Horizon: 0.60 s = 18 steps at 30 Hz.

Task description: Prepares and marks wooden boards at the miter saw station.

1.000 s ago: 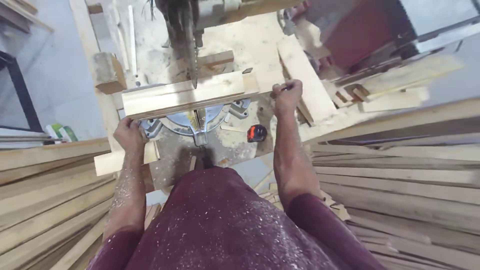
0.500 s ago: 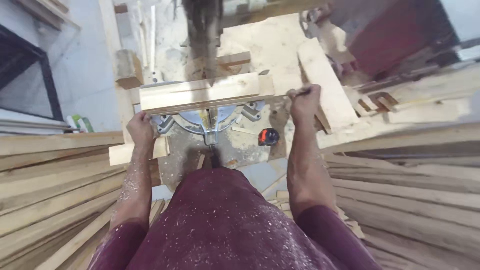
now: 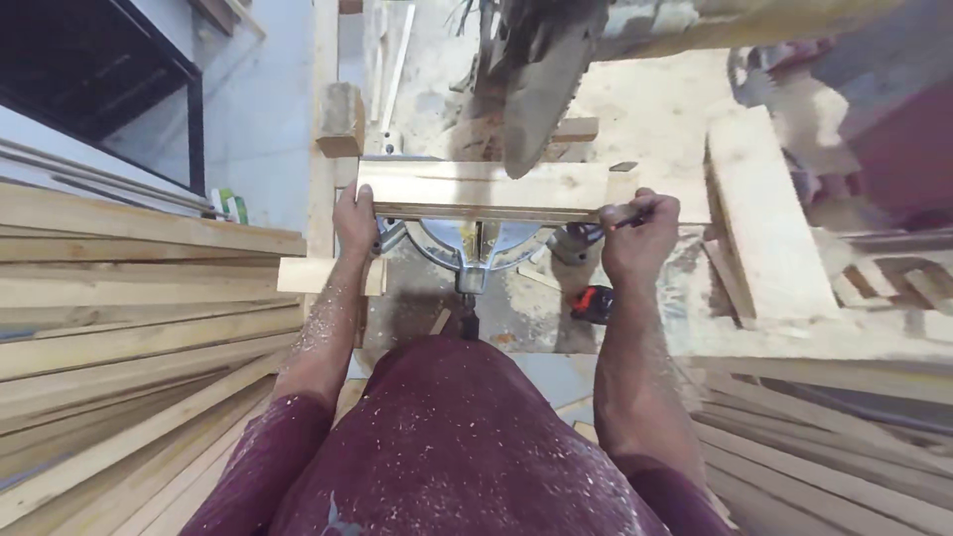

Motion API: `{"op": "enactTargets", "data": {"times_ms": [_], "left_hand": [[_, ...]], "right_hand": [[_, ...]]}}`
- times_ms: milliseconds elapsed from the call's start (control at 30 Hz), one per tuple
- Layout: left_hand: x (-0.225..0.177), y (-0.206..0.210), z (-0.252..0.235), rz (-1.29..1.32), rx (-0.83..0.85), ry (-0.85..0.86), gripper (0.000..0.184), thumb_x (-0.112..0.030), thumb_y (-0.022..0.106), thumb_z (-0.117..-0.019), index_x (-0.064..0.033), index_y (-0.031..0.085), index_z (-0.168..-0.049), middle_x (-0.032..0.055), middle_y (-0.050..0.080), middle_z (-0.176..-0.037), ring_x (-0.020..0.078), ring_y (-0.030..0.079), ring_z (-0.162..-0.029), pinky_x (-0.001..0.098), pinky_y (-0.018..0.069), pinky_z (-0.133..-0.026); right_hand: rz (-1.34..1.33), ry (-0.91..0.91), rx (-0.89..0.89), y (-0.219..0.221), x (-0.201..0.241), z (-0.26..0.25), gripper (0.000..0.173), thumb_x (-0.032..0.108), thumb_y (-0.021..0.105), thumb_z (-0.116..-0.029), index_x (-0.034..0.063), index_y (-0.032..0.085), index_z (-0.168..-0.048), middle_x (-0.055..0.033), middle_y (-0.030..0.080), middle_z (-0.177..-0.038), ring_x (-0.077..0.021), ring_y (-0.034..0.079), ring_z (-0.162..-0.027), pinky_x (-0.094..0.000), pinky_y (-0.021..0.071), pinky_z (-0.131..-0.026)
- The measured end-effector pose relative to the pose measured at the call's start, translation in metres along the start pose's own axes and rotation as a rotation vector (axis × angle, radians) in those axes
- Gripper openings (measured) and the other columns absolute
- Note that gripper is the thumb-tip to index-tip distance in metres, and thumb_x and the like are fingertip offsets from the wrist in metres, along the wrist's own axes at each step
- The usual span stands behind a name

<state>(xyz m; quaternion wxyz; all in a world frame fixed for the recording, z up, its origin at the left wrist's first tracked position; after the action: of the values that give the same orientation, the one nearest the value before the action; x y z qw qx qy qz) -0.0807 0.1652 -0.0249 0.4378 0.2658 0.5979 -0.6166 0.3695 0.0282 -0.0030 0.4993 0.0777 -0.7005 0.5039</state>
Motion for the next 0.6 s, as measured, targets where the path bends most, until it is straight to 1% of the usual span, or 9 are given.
{"op": "enactTargets", "data": {"times_ms": [67, 133, 233, 300, 367, 433, 500, 600], "left_hand": [[0.001, -0.001, -0.007, 0.0, 0.051, -0.022, 0.042, -0.039, 0.045, -0.1084, -0.009, 0.069, -0.125, 0.0112, 0.073, -0.105, 0.0219, 0.071, -0.097, 0.049, 0.0584, -0.089], [0.0, -0.002, -0.013, 0.019, 0.11, -0.055, 0.041, -0.037, 0.047, -0.1074, -0.0052, 0.07, -0.117, 0.0119, 0.072, -0.099, 0.0224, 0.07, -0.09, 0.0487, 0.0581, -0.085], [0.0, -0.004, -0.019, 0.068, 0.152, -0.096, 0.041, -0.036, 0.047, -0.1079, -0.0035, 0.07, -0.115, 0.0126, 0.072, -0.099, 0.0215, 0.071, -0.089, 0.0466, 0.0601, -0.085], [0.0, -0.002, -0.021, 0.076, 0.14, -0.114, 0.041, -0.036, 0.047, -0.1076, -0.0037, 0.071, -0.114, 0.0128, 0.072, -0.1, 0.0219, 0.071, -0.089, 0.0465, 0.06, -0.085], [0.002, 0.0, -0.021, 0.089, 0.125, -0.126, 0.042, -0.038, 0.046, -0.1077, -0.0035, 0.069, -0.115, 0.0137, 0.072, -0.103, 0.0225, 0.071, -0.092, 0.0471, 0.0597, -0.086], [0.002, 0.0, -0.019, 0.077, 0.1, -0.118, 0.043, -0.039, 0.045, -0.1076, -0.0031, 0.069, -0.111, 0.0144, 0.071, -0.102, 0.0237, 0.07, -0.093, 0.0493, 0.0591, -0.086], [-0.002, 0.0, -0.016, 0.052, 0.096, -0.099, 0.045, -0.039, 0.043, -0.1077, -0.0023, 0.069, -0.111, 0.0155, 0.071, -0.104, 0.0249, 0.07, -0.095, 0.0514, 0.059, -0.087], [-0.003, 0.002, -0.013, 0.071, 0.113, -0.083, 0.044, -0.038, 0.043, -0.1083, -0.0029, 0.068, -0.115, 0.0149, 0.071, -0.107, 0.0236, 0.071, -0.097, 0.0494, 0.0592, -0.089]], "right_hand": [[-0.02, -0.009, -0.002, 0.0, -0.004, 0.0, 0.052, 0.039, 0.074, -0.0906, 0.0072, 0.056, -0.128, -0.0096, 0.056, -0.147, -0.0205, 0.062, -0.121, -0.0453, 0.0539, -0.097], [-0.021, -0.016, 0.003, 0.0, -0.005, 0.0, 0.053, 0.04, 0.074, -0.0908, 0.007, 0.057, -0.128, -0.0105, 0.055, -0.148, -0.0222, 0.063, -0.121, -0.0475, 0.0541, -0.096], [-0.009, -0.021, 0.006, 0.001, -0.005, 0.001, 0.053, 0.041, 0.075, -0.0899, 0.008, 0.057, -0.128, -0.0109, 0.054, -0.149, -0.0241, 0.064, -0.119, -0.0494, 0.0546, -0.095], [-0.036, -0.018, 0.005, 0.0, -0.006, 0.001, 0.052, 0.039, 0.075, -0.09, 0.0076, 0.057, -0.128, -0.0106, 0.054, -0.149, -0.0228, 0.064, -0.12, -0.0475, 0.0548, -0.096], [-0.06, -0.019, -0.007, -0.001, -0.005, 0.001, 0.053, 0.038, 0.075, -0.0901, 0.0067, 0.056, -0.128, -0.011, 0.054, -0.149, -0.0208, 0.063, -0.121, -0.0446, 0.0545, -0.097], [-0.039, -0.033, -0.046, -0.003, 0.0, 0.003, 0.052, 0.038, 0.074, -0.0912, 0.0065, 0.056, -0.129, -0.0118, 0.055, -0.149, -0.0216, 0.063, -0.123, -0.0445, 0.0541, -0.098], [-0.004, -0.056, -0.09, -0.007, 0.007, 0.003, 0.044, 0.036, 0.069, -0.0942, 0.0074, 0.06, -0.126, -0.0099, 0.063, -0.14, -0.0212, 0.064, -0.122, -0.0443, 0.0535, -0.1], [0.041, -0.035, -0.067, -0.007, 0.012, 0.001, 0.032, 0.026, 0.062, -0.0972, 0.0091, 0.062, -0.124, -0.0075, 0.07, -0.126, -0.0199, 0.067, -0.116, -0.0462, 0.0552, -0.099]]}}
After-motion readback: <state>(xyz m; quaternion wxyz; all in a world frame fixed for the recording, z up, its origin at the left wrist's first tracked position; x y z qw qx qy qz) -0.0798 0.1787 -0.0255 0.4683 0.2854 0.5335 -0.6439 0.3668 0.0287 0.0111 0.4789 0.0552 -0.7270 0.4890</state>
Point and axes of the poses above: each hand's wrist, its own z-axis away from the middle knuckle, its own y-axis out of the palm, x = y × z, the point moved 5 cm from there along -z, towards the middle knuckle
